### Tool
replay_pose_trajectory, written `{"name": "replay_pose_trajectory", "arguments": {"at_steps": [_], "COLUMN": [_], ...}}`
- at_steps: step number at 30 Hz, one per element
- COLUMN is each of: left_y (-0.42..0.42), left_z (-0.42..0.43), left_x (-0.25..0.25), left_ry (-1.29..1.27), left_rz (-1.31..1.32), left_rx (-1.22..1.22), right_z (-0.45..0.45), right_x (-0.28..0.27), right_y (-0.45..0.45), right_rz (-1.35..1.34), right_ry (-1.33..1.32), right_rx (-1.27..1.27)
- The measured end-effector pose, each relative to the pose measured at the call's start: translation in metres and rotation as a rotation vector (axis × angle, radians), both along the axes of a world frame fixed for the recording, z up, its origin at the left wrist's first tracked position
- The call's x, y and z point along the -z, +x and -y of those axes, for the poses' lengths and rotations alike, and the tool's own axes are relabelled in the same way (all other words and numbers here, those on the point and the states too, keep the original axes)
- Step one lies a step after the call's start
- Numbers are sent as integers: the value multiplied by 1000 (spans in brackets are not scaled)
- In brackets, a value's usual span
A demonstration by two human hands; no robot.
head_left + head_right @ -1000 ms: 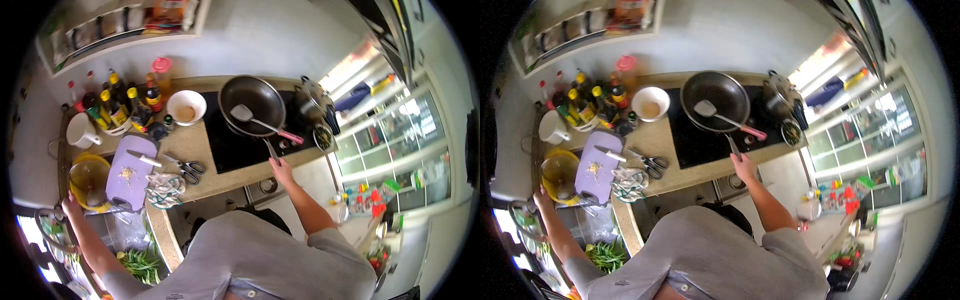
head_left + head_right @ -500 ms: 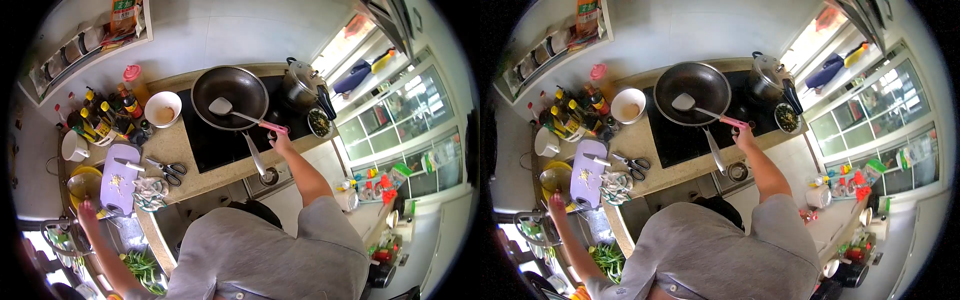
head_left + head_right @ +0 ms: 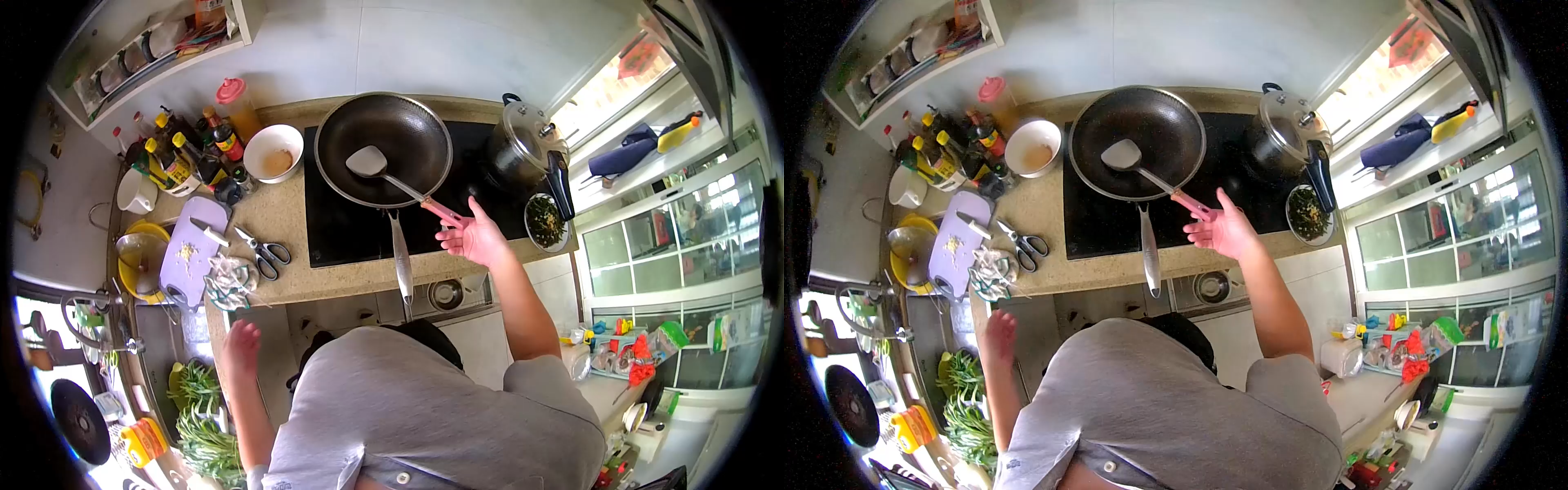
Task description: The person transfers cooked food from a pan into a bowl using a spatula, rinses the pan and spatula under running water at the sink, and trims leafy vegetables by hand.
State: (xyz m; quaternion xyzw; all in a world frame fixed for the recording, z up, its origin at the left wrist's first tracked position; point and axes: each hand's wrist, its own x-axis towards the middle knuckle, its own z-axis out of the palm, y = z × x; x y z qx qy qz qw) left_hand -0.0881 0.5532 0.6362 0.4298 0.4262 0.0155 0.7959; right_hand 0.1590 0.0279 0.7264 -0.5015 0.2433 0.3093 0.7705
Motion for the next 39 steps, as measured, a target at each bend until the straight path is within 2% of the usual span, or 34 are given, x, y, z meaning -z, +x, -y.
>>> {"name": "replay_pose_trajectory", "arguments": {"at_steps": [2, 4, 5, 6, 7, 9, 11, 13, 15, 18, 21, 27, 33, 35, 37, 38, 39], "left_y": [28, 73, 94, 117, 139, 170, 188, 187, 180, 174, 171, 172, 173, 172, 163, 156, 149], "left_z": [54, 123, 156, 187, 221, 266, 293, 310, 323, 332, 343, 347, 332, 323, 304, 291, 277], "left_x": [-12, -25, -26, -23, -41, -42, -30, -25, -25, -26, -32, -35, -42, -54, -46, -41, -41], "left_ry": [2, 10, -119, -161, -225, -431, -498, -560, -177, -146, -115, -104, -200, -173, -190, -210, -209], "left_rz": [3, 49, 105, 150, 88, 146, 132, 111, 180, 142, 132, 98, 64, 28, 51, 75, 78], "left_rx": [124, 354, 477, 652, 738, 789, 749, 710, 609, 558, 528, 525, 571, 658, 677, 714, 703], "right_z": [-11, -7, -6, 0, -1, 23, 38, 53, 68, 83, 91, 89, 74, 68, 64, 62, 58], "right_x": [-12, -12, -21, -31, -38, -25, -36, -36, -26, -9, 13, 26, 19, 15, 17, 19, 16], "right_y": [-1, 3, 1, 0, -3, 4, 8, 15, 24, 41, 55, 59, 44, 49, 58, 61, 60], "right_rz": [138, 269, 387, 551, 624, 1043, 1439, 1472, 1542, 1545, 1469, 1379, 1441, 1548, 1266, 1506, 1518], "right_ry": [-30, -144, -239, -445, -647, -987, -1216, -1262, -1401, -1702, -1804, -1791, -1779, -1779, -1668, -1621, -1614], "right_rx": [-121, -82, -53, -120, -81, -176, -239, -315, -361, -383, -375, -320, -304, -288, -505, -381, -386]}}
